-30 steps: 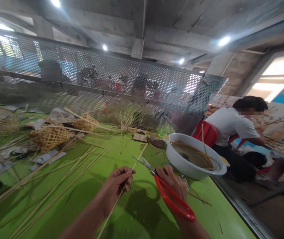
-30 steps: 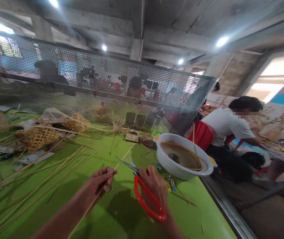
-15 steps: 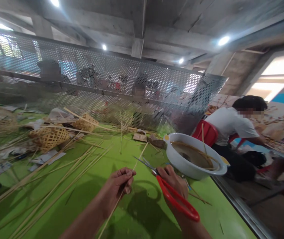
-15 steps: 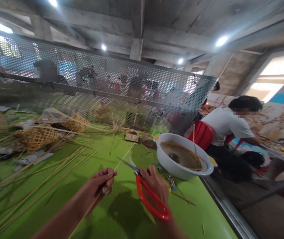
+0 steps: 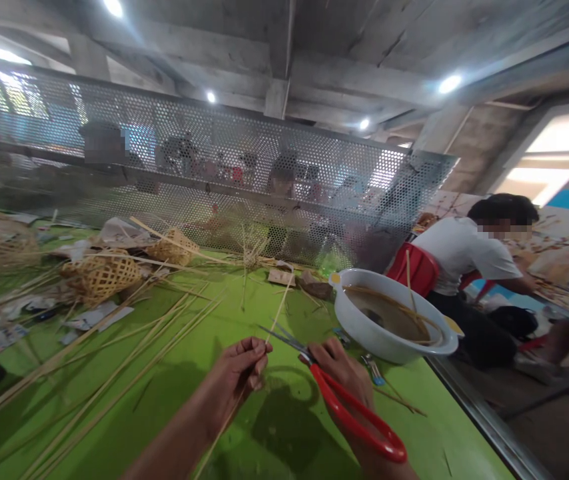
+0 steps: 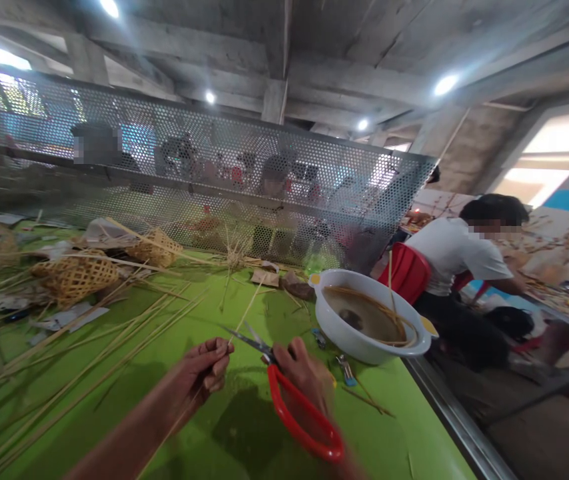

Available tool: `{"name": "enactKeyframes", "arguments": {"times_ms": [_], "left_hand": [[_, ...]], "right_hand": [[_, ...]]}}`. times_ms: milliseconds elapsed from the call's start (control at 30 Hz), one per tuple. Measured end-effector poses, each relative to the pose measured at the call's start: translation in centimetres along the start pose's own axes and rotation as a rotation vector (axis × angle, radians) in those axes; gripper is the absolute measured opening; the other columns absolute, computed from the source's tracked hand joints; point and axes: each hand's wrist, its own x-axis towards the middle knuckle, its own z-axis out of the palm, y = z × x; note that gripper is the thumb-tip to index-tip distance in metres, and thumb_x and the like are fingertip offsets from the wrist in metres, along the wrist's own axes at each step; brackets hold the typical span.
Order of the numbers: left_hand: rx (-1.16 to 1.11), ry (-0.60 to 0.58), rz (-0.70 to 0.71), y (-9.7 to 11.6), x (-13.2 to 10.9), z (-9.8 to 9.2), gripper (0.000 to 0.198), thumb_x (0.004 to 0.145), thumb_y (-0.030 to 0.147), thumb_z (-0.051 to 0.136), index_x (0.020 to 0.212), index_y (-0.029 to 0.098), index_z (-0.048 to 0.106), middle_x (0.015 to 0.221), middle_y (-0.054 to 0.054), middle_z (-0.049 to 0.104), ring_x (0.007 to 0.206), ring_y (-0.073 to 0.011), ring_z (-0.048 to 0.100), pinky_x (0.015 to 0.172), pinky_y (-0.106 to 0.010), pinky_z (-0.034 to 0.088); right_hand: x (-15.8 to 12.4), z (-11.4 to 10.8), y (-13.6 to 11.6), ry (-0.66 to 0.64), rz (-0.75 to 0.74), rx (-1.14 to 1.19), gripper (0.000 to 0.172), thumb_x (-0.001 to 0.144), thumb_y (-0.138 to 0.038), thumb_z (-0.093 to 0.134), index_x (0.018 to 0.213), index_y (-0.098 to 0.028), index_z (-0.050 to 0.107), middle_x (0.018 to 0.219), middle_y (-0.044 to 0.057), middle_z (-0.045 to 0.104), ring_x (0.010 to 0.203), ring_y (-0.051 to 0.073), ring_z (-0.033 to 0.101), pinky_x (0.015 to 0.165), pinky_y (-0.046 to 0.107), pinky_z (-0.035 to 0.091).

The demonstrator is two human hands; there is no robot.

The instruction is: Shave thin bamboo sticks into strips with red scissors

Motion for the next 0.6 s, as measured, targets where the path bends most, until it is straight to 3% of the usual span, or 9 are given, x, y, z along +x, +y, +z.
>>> {"name": "enactKeyframes", "arguments": {"times_ms": [167,433,600], "left_hand": [[0.016,-0.021,-0.004,-0.1,-0.1,0.2,0.010,0.080,0.021,0.066,0.079,0.012,0.063,0.055,0.004,0.049,0.040,-0.0011,0.035,0.042,-0.016,0.030],[-0.011,0.014,0.015,0.0,0.0,0.0,0.011,0.079,0.022,0.066,0.080,0.012,0.061,0.057,0.004,0.049,0.041,-0.0016,0.036,0.042,-0.016,0.029],[-0.020,-0.042,-0.023,0.2,-0.2,0.4,0.011,0.080,0.021,0.064,0.079,0.011,0.061,0.055,0.005,0.045,0.040,-0.0012,0.032,0.041,-0.016,0.026]], "right_hand": [[0.2,-0.7,2.0,0.077,0.154,0.060,0.031,0.097,-0.036,0.032,0.093,-0.025,0.061,0.082,0.001,0.053,0.057,0.012,0.051,0.048,0.024,0.028],[-0.3,0.3,-0.4,0.087,-0.091,-0.010,0.036,0.095,-0.046,0.034,0.086,-0.029,0.064,0.071,-0.001,0.054,0.050,0.011,0.045,0.045,0.026,0.019],[0.3,0.0,0.5,0.106,-0.013,0.011,0.036,0.095,-0.046,0.035,0.080,-0.027,0.062,0.072,-0.001,0.053,0.048,0.010,0.043,0.045,0.026,0.019]]}}
